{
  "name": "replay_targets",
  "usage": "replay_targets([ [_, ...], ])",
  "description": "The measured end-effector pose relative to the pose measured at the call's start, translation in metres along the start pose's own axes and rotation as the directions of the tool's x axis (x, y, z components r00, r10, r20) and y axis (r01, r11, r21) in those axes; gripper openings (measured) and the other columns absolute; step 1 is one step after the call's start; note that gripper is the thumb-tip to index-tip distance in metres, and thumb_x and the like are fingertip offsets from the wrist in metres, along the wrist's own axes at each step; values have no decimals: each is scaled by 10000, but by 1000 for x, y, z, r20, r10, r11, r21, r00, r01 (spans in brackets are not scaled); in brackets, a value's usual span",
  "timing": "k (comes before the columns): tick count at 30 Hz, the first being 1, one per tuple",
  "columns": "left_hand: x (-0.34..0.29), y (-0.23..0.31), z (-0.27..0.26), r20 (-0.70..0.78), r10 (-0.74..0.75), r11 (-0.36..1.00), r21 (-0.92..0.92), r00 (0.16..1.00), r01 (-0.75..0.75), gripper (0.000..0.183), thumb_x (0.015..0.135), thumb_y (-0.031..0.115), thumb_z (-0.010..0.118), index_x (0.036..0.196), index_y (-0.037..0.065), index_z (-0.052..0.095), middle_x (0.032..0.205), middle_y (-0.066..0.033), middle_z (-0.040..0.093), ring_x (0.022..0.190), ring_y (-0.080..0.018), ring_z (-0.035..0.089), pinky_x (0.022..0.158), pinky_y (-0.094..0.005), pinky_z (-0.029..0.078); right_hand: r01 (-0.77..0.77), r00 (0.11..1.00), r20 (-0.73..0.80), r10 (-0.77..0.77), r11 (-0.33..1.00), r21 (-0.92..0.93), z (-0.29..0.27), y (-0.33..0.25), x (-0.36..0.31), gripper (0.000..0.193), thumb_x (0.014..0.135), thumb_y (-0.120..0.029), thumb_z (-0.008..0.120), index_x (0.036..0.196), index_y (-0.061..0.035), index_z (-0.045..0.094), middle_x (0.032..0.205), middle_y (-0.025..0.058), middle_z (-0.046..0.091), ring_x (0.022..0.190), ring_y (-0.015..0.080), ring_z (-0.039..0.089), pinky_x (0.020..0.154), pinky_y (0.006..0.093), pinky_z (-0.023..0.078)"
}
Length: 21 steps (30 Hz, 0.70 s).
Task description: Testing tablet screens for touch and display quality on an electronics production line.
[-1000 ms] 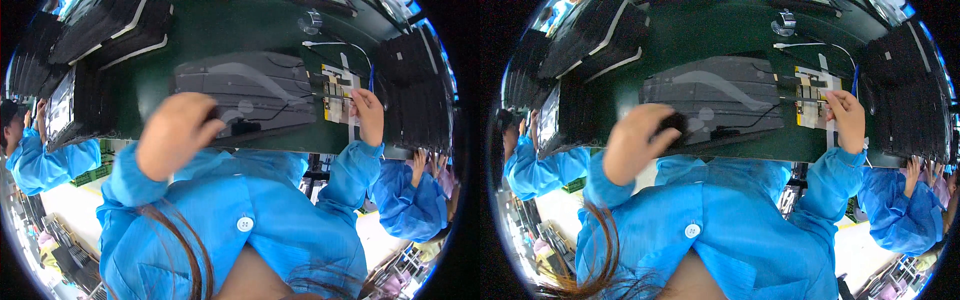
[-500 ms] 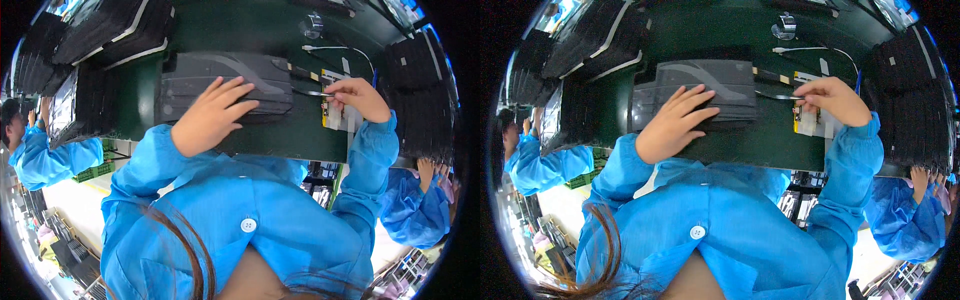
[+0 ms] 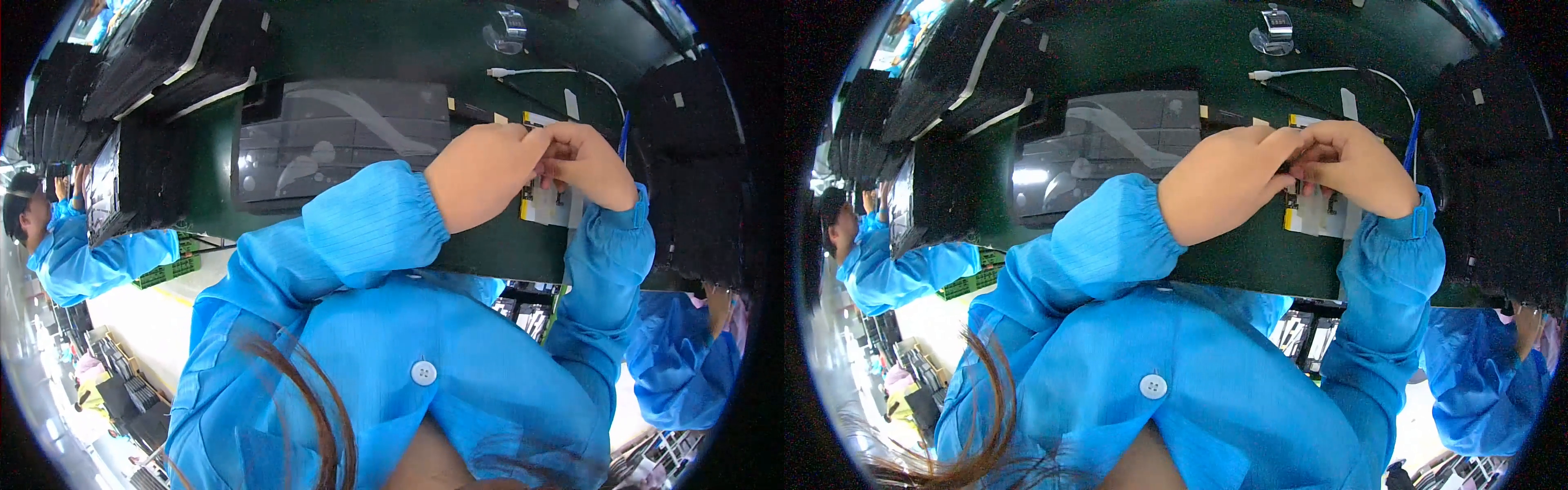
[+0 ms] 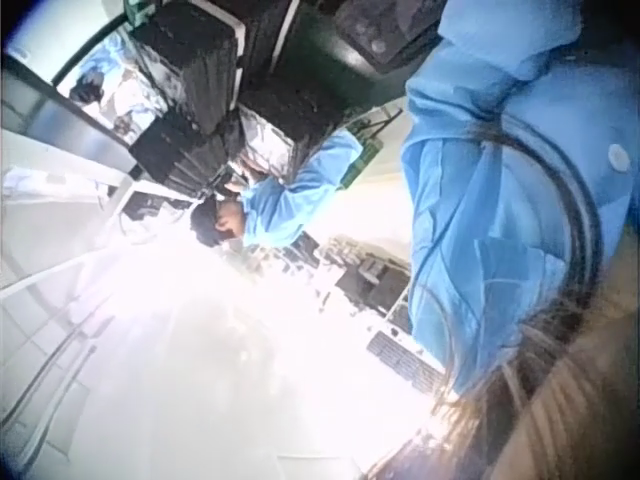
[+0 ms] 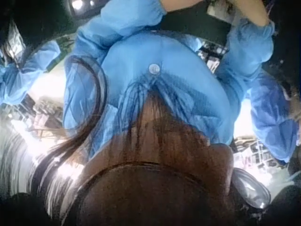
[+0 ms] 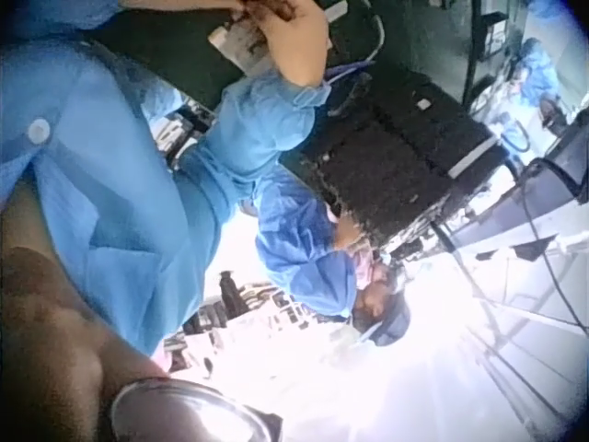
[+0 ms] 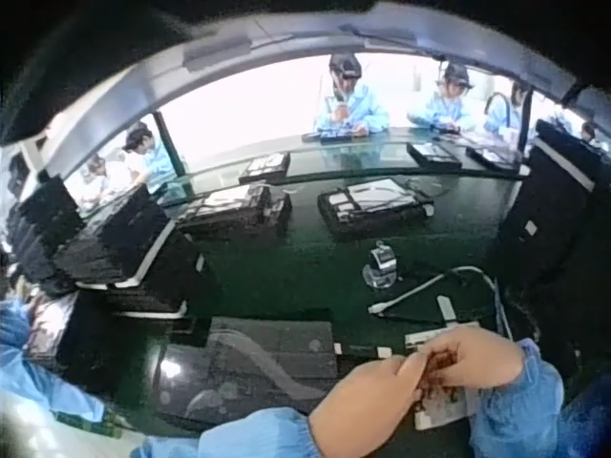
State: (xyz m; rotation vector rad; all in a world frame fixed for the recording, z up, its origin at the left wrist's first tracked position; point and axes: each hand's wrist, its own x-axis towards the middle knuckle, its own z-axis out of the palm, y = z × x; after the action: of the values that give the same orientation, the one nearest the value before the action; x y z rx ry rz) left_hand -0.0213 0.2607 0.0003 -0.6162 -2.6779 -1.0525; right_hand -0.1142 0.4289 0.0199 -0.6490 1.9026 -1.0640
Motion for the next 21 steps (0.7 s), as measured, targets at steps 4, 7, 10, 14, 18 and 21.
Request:
replay_targets([
  [4,2,-8,11,61,-17,990,140,998,8,171,752,128,576,900,50,542,762,-116,569,777,-299,567,662,-412,435,-88,996,-19,88,996,-4,-3,4,0,143,796,-55,582,929,-4,581,743,45,623,609,76,576,495,197,426],
  [7,0,-10,14,78,29,970,237,997,-47,120,737,124,569,840,63,561,741,-91,571,764,-282,568,660,-387,429,-133,991,-28,134,991,34,-2,7,-2,129,803,-89,588,900,-4,588,725,42,622,572,74,571,459,194,415],
  [10,-1,-14,17,50,52,966,252,997,-63,89,724,125,575,794,70,577,744,-70,570,756,-264,567,675,-367,419,-146,987,-68,145,989,-3,1,9,1,123,815,-112,579,882,-10,595,713,42,621,551,79,575,428,195,401],
  [14,-3,-14,14,25,33,954,297,999,-39,99,715,130,582,795,84,619,748,-46,571,771,-236,564,705,-356,405,-152,978,-145,150,988,-4,-2,6,0,158,819,-161,582,886,-19,596,712,42,621,552,88,586,402,194,376],
  [18,-7,-16,15,31,-10,944,329,999,-1,125,710,128,583,813,96,647,756,-42,574,786,-225,563,717,-353,399,-153,971,-187,146,988,-26,-3,9,1,189,816,-209,593,881,-32,593,701,36,614,543,86,580,409,196,374],
  [21,-8,-16,15,36,-14,940,341,999,1,136,704,128,585,816,97,655,767,-42,577,793,-219,562,717,-351,401,-152,973,-183,143,988,-38,-2,13,3,179,813,-203,597,876,-36,591,684,26,602,538,82,574,419,201,383],
])
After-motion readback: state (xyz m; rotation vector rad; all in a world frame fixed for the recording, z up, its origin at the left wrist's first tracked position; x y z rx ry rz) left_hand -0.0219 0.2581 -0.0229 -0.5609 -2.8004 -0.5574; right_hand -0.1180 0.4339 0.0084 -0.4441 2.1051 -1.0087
